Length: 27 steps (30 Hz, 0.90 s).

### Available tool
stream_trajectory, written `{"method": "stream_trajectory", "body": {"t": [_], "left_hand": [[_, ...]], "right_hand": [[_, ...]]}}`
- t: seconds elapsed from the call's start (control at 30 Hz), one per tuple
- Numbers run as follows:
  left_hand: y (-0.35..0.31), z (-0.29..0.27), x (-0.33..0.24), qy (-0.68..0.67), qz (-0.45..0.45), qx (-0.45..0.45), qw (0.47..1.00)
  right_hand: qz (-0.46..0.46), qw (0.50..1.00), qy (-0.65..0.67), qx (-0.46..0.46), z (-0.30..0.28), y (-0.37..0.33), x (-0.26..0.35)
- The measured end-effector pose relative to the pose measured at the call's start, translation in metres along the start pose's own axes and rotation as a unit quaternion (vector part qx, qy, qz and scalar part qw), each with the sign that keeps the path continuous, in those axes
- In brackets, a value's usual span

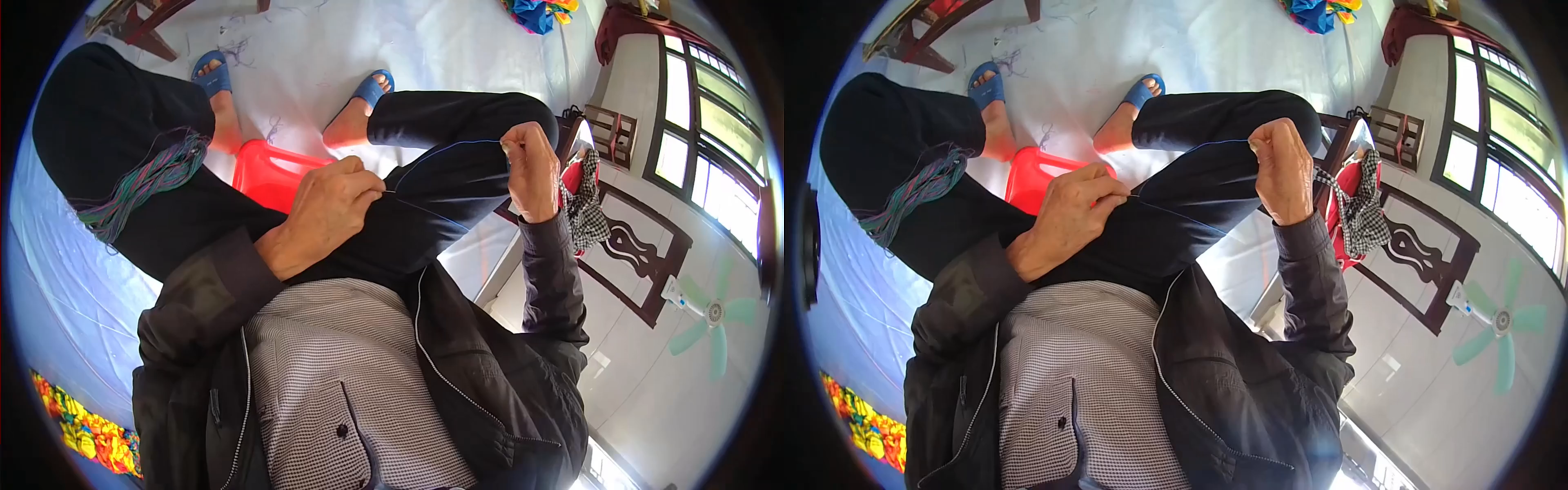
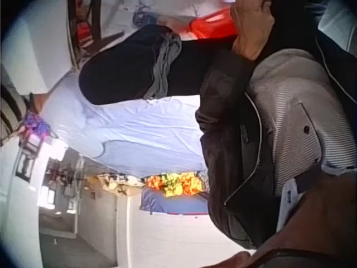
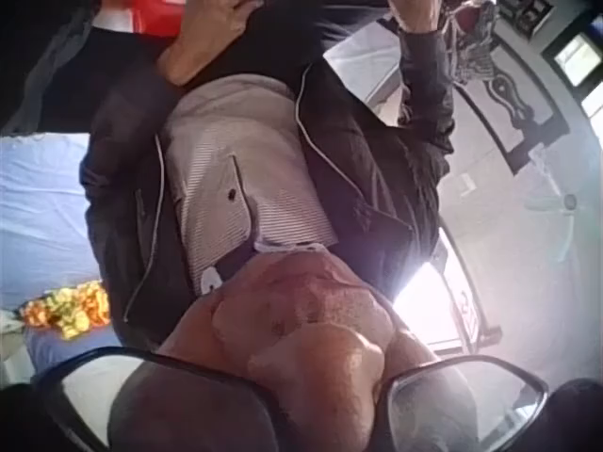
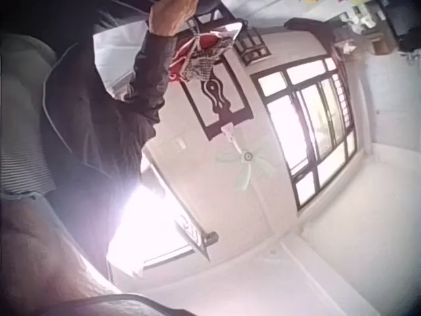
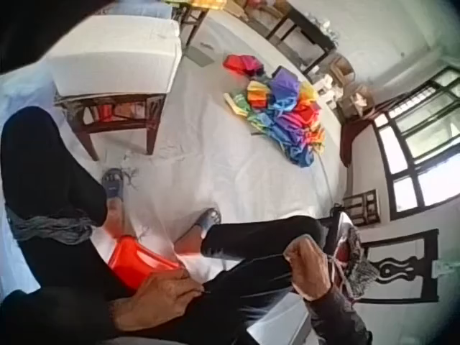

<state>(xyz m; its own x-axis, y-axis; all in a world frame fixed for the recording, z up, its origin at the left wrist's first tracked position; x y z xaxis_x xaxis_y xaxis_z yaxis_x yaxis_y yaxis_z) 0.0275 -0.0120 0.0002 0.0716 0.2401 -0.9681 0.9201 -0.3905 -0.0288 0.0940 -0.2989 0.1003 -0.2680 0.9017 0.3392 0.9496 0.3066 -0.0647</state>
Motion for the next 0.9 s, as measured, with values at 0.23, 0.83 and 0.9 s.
{"method": "stream_trajectory", "body": {"t": [0.23,0.83,0.9], "left_hand": [[0.0,-0.016,0.001,0.05,0.015,-0.074,0.996],[0.001,-0.057,0.016,0.221,0.017,-0.176,0.959],[0.0,-0.058,0.019,0.252,0.009,-0.173,0.952]], "right_hand": [[0.109,0.958,0.258,-0.066,-0.034,-0.002,-0.01],[-0.054,0.802,0.568,-0.176,-0.248,0.03,-0.09],[-0.071,0.781,0.604,-0.143,-0.264,0.029,-0.106]]}}
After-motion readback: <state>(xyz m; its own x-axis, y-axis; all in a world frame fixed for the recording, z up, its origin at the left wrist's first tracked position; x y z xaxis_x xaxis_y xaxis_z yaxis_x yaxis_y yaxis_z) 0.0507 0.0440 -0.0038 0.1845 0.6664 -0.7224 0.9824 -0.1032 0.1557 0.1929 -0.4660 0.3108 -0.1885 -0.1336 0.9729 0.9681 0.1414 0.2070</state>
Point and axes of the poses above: each hand's wrist, its own y-axis towards the middle knuckle, its own z-axis out of the palm, x = y × z, the point moved 3 cm from there along y, towards the middle knuckle, and after that the axes turned 2 degrees about -z, right-handed, at the moved point
